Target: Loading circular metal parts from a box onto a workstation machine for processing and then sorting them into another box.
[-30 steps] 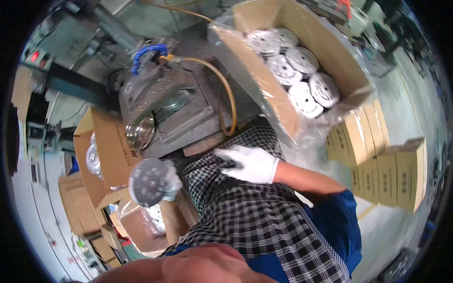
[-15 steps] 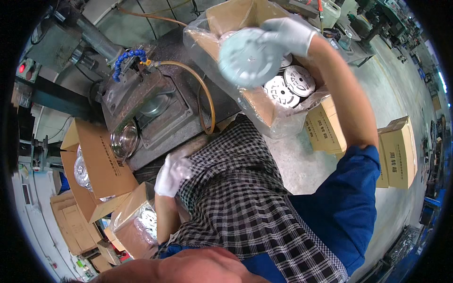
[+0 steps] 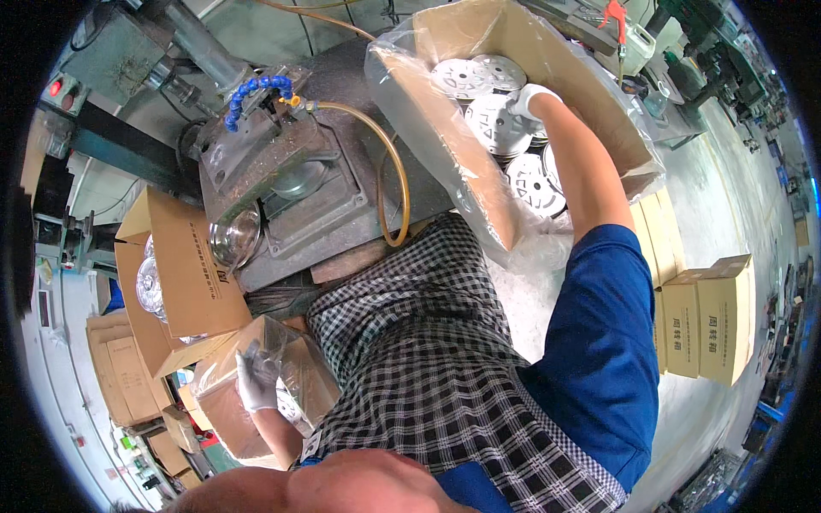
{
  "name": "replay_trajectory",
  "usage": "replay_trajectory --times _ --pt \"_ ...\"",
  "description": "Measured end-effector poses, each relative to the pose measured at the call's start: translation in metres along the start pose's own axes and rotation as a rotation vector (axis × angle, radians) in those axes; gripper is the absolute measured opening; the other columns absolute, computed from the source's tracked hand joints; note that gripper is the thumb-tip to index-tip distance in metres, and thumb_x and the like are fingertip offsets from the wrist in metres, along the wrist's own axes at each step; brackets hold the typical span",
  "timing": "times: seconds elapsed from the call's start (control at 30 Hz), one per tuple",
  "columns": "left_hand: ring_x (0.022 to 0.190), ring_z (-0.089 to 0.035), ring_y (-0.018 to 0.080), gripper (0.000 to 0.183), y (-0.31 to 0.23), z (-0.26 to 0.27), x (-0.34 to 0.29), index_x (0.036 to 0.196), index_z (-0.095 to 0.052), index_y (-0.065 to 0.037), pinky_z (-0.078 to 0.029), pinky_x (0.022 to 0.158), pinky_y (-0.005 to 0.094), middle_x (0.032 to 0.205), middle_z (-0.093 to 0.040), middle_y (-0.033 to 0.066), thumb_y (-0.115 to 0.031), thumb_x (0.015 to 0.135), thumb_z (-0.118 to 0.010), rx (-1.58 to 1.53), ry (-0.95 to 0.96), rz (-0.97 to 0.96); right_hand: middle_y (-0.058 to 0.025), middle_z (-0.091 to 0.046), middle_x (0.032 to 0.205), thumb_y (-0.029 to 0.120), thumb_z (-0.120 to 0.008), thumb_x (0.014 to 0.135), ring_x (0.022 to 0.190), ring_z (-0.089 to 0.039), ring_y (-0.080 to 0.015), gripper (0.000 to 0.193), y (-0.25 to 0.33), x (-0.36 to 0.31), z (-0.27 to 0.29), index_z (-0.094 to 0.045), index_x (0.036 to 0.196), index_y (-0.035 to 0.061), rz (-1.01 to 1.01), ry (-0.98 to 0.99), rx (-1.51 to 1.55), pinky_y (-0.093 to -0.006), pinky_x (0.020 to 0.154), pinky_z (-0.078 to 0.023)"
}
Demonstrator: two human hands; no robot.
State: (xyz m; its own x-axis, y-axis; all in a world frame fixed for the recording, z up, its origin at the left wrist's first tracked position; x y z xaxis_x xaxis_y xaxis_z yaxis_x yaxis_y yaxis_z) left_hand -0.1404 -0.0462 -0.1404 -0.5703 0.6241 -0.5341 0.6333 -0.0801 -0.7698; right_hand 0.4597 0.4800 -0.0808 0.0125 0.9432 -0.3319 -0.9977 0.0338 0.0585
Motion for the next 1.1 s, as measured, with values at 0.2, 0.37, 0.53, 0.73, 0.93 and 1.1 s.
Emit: replay_trajectory --times 0.2,0.37,0.53,0.73,0.93,1.1 --pt "0.076 -0.058 0.0155 0.045 -0.012 0.034 -0.007 0.113 -0.058 -0.003 -0.047 0.067 0.0259 0.083 -0.062 0.0043 -0.043 0.093 -0.050 -0.024 0.078 -0.009 -0.0141 -0.064 0.111 0.033 -0.063 0.076 0.101 -0.060 -0.0338 0.041 0.002 0.013 -0.004 -0.065 0.107 0.0076 -0.001 -0.052 -0.052 -0.0381 0.086 -0.047" --pt "0.095 -0.058 0.0256 0.038 -0.028 0.028 -0.008 0.109 -0.059 -0.005 -0.048 0.085 0.0399 0.100 -0.063 0.0091 -0.039 0.093 -0.052 -0.137 0.109 0.021 -0.0161 -0.067 0.100 0.040 -0.065 0.074 0.089 -0.063 -0.0309 0.049 -0.019 0.002 -0.009 -0.065 0.106 0.0032 0.015 0.037 0.033 -0.0380 0.081 -0.048" --pt "0.095 -0.058 0.0260 0.040 -0.036 0.068 0.001 0.113 -0.057 -0.005 -0.047 0.085 0.0389 0.100 -0.061 0.0110 -0.040 0.093 -0.051 -0.065 0.037 -0.002 -0.0163 -0.066 0.104 0.038 -0.065 0.075 0.095 -0.062 -0.0316 0.047 0.009 -0.021 -0.007 -0.064 0.111 0.0071 0.113 -0.009 0.210 -0.0381 0.085 -0.046" --pt "0.094 -0.058 0.0150 0.036 -0.026 0.124 -0.023 0.112 -0.057 -0.008 -0.049 0.082 0.0300 0.105 -0.062 0.0071 -0.039 0.092 -0.053 0.021 -0.158 -0.054 -0.0126 -0.068 0.087 0.036 -0.059 0.084 0.086 -0.063 -0.0283 0.039 0.008 0.009 -0.019 -0.065 0.106 0.0054 0.227 -0.147 0.265 -0.0379 0.078 -0.050" --pt "0.081 -0.056 0.0143 0.037 -0.019 0.225 -0.006 0.114 -0.061 -0.015 -0.047 0.069 0.0306 0.099 -0.061 0.0019 -0.039 0.086 -0.062 -0.203 -0.620 -0.174 -0.0163 -0.057 0.122 0.036 -0.055 0.090 0.109 -0.053 -0.0250 0.057 -0.038 0.020 -0.019 -0.049 0.126 -0.0072 0.198 0.145 0.647 -0.0334 0.092 -0.043" --pt "0.096 -0.056 0.0239 0.055 0.061 0.373 0.009 0.134 -0.042 -0.007 -0.047 0.081 0.0376 0.114 -0.057 0.0128 -0.041 0.092 -0.050 -0.748 -0.922 -0.170 -0.0055 -0.046 0.135 0.041 -0.051 0.090 0.114 -0.051 -0.0251 0.054 0.018 -0.021 0.107 -0.045 0.134 0.0091 0.100 -0.059 0.406 -0.0367 0.090 -0.044"
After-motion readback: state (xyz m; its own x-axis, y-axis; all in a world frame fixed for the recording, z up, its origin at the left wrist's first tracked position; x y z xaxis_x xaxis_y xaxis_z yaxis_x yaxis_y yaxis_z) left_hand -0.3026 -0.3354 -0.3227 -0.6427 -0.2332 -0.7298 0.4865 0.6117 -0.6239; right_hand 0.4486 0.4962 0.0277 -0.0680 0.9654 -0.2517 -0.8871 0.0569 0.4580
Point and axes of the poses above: each hand's wrist, its own x-axis towards the middle knuckle, its own z-axis out of the back of the hand, y = z × x, the point moved 8 cm from there along x, towards the middle knuckle
